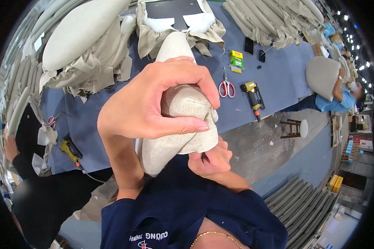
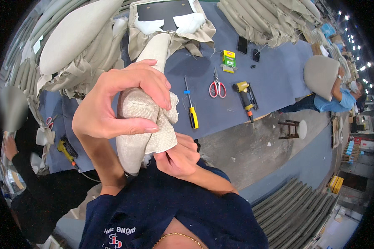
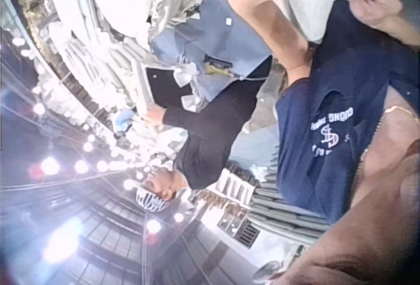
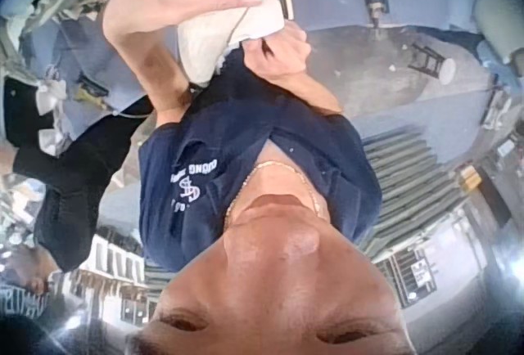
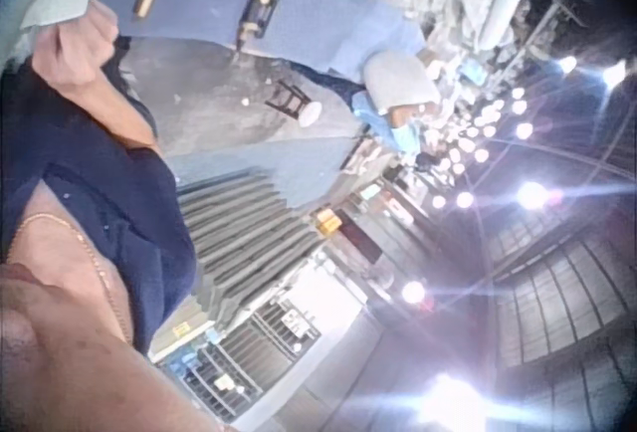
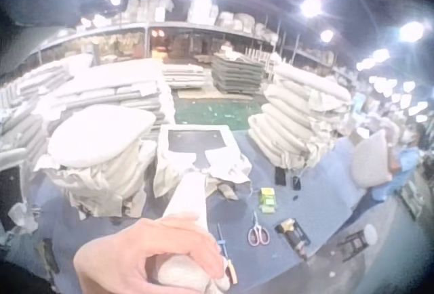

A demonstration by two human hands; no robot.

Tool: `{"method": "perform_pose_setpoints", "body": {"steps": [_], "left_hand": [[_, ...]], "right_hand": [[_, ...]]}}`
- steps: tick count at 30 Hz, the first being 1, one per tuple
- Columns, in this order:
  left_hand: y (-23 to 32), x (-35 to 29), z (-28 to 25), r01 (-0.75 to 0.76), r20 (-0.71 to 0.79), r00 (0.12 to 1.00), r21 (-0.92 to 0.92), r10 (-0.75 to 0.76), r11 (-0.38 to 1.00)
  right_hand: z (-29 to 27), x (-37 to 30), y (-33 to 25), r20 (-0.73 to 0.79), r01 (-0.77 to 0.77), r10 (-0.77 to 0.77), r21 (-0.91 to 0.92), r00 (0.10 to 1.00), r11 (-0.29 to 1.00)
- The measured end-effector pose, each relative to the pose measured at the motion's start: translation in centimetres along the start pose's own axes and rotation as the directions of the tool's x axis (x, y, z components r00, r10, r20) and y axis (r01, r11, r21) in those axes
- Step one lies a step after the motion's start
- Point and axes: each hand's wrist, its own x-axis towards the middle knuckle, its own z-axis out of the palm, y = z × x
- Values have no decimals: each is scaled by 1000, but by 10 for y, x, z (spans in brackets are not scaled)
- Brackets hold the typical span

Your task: The person is upholstering a chair component, likely a seat or backrest. They use a staple gun to secure fabric over foam padding, a screwdriver to pull and tighten the material, and scissors to trim excess fabric. The process involves wrapping the foam, stapling edges, and smoothing the surface.

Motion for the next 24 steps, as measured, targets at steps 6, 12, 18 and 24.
{"method": "perform_pose_setpoints", "body": {"steps": [6, 12, 18, 24], "left_hand": [[0, -8, -4, 21, 7, 1000, -39, -20, 999], [5, -29, -36, 3, 29, 1000, -41, -2, 999], [13, -98, -75, -18, -64, 998, 13, 19, 1000], [51, -140, -9, 423, -827, 552, 168, -106, 891]], "right_hand": [[-1, 5, -4, 57, -52, 49, 58, 997, 997], [-2, -13, 8, 259, -4, -35, 147, 965, 989], [-28, -70, 74, 496, -63, 57, -5, 866, 998], [-60, -124, 175, 429, -550, 661, -366, 616, 751]]}}
